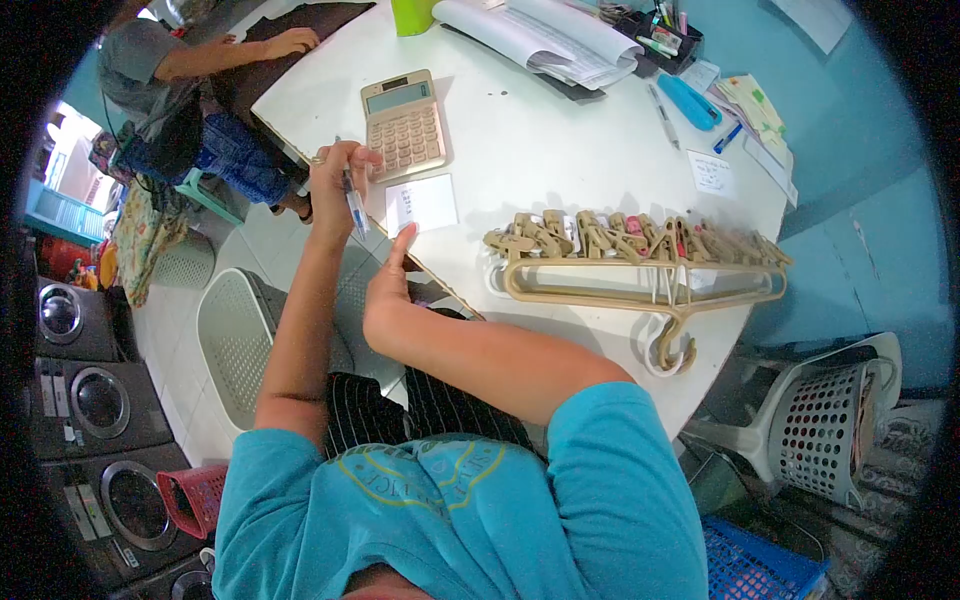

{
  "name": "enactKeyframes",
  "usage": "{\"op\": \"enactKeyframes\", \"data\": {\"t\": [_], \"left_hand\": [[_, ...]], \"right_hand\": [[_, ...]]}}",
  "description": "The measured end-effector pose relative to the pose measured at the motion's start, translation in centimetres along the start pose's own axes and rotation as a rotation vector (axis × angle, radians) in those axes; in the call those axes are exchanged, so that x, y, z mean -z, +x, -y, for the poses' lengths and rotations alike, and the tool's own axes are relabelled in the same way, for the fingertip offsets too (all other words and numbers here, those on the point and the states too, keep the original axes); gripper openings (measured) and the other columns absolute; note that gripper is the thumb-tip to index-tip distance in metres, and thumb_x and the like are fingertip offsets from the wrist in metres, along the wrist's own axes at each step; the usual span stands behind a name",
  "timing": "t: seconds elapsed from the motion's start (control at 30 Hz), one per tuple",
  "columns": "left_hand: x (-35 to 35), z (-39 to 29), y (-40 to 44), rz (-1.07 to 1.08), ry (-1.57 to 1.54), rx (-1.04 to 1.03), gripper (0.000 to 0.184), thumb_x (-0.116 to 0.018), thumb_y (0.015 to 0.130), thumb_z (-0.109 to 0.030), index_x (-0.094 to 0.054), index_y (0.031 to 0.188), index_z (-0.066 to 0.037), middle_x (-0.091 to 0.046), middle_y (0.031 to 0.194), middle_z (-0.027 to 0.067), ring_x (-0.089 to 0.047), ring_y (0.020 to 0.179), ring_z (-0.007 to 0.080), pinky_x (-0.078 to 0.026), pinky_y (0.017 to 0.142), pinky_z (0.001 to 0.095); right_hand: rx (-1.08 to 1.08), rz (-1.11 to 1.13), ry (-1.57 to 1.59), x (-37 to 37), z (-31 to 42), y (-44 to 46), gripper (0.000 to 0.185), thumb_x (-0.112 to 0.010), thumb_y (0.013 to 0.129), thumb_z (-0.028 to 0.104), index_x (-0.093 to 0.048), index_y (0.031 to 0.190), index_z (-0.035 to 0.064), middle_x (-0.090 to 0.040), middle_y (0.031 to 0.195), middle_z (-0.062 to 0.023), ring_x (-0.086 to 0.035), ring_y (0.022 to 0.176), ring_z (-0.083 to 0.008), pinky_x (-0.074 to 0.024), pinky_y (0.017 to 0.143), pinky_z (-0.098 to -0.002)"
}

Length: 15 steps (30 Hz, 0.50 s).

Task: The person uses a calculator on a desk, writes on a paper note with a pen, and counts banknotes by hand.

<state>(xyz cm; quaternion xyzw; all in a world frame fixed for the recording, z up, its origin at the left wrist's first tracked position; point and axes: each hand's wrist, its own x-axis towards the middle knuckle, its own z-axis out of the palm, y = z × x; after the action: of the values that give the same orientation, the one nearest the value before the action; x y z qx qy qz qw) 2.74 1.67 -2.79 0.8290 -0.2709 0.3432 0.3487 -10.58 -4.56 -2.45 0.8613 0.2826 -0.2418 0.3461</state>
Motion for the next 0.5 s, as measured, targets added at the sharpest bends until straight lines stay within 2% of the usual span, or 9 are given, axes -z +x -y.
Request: {"op": "enactKeyframes", "data": {"t": [0.07, 0.1, 0.17, 0.3, 0.4, 0.47, 0.5], "left_hand": [[-0.9, 0.2, -0.1, 0.085, -0.195, 0.118, 0.009, -0.062, 0.089, -0.01, -0.062, 0.083, -0.004, -0.068, 0.071, 0.007, -0.055, 0.066, 0.0217, -0.045, 0.06, 0.0342], [-0.9, 0.2, 0.4, 0.086, -0.196, 0.117, 0.009, -0.062, 0.089, -0.01, -0.062, 0.083, -0.004, -0.068, 0.071, 0.007, -0.055, 0.066, 0.0217, -0.045, 0.06, 0.0342], [-0.7, 0.3, 1.7, 0.182, -0.02, 0.041, 0.015, -0.056, 0.095, -0.015, -0.063, 0.087, -0.005, -0.068, 0.079, 0.0085, -0.054, 0.072, 0.0216, -0.045, 0.069, 0.0346], [-2.0, 0.1, 2.9, 0.229, -0.061, 0.06, 0.018, -0.053, 0.097, -0.018, -0.063, 0.089, -0.006, -0.068, 0.079, 0.0093, -0.054, 0.073, 0.0217, -0.045, 0.07, 0.0348], [-2.1, 0.5, 2.9, 0.253, -0.046, -0.018, 0.02, -0.052, 0.097, -0.02, -0.064, 0.09, -0.006, -0.068, 0.079, 0.0098, -0.055, 0.073, 0.0222, -0.045, 0.069, 0.0337], [-1.2, 0.6, 1.9, 0.25, -0.125, 0.152, 0.018, -0.054, 0.096, -0.017, -0.063, 0.088, -0.005, -0.068, 0.078, 0.0097, -0.055, 0.072, 0.023, -0.045, 0.068, 0.0341], [-0.7, 0.2, 1.3, 0.254, -0.121, 0.152, 0.018, -0.054, 0.096, -0.017, -0.063, 0.088, -0.005, -0.068, 0.078, 0.0097, -0.055, 0.072, 0.023, -0.045, 0.068, 0.0341]], "right_hand": [[-0.003, -0.005, 0.013, 0.1, -0.1, -0.2, 0.054, -0.064, 0.082, 0.031, -0.059, 0.131, 0.0079, -0.052, 0.137, -0.0177, -0.047, 0.127, -0.0413, -0.0194, 0.093, -0.0842], [-0.004, -0.004, 0.014, 0.1, -0.1, -0.3, 0.054, -0.064, 0.082, 0.031, -0.059, 0.131, 0.0079, -0.052, 0.137, -0.0177, -0.047, 0.127, -0.0413, -0.0194, 0.093, -0.0842], [0.013, -0.01, 0.029, 0.2, -0.3, -0.5, 0.056, -0.065, 0.081, 0.031, -0.059, 0.131, 0.008, -0.05, 0.138, -0.0183, -0.044, 0.128, -0.0426, -0.02, 0.092, -0.0845], [0.055, -0.015, 0.021, 0.6, -0.9, -1.5, 0.057, -0.066, 0.081, 0.032, -0.058, 0.132, 0.0077, -0.049, 0.14, -0.0187, -0.042, 0.13, -0.0439, -0.0206, 0.091, -0.085], [0.089, 0.011, 0.029, 0.5, -1.0, -1.4, 0.058, -0.066, 0.08, 0.033, -0.059, 0.132, 0.0086, -0.049, 0.14, -0.0188, -0.042, 0.13, -0.0449, -0.0209, 0.09, -0.0854], [0.054, -0.04, 0.003, 0.0, -0.6, -1.0, 0.056, -0.066, 0.08, 0.034, -0.06, 0.131, 0.0098, -0.049, 0.141, -0.0185, -0.041, 0.131, -0.045, -0.0202, 0.091, -0.0852], [0.057, -0.043, 0.008, -0.1, -0.4, -0.8, 0.056, -0.066, 0.08, 0.034, -0.06, 0.131, 0.0098, -0.049, 0.141, -0.0185, -0.041, 0.131, -0.045, -0.0202, 0.091, -0.0852]]}}
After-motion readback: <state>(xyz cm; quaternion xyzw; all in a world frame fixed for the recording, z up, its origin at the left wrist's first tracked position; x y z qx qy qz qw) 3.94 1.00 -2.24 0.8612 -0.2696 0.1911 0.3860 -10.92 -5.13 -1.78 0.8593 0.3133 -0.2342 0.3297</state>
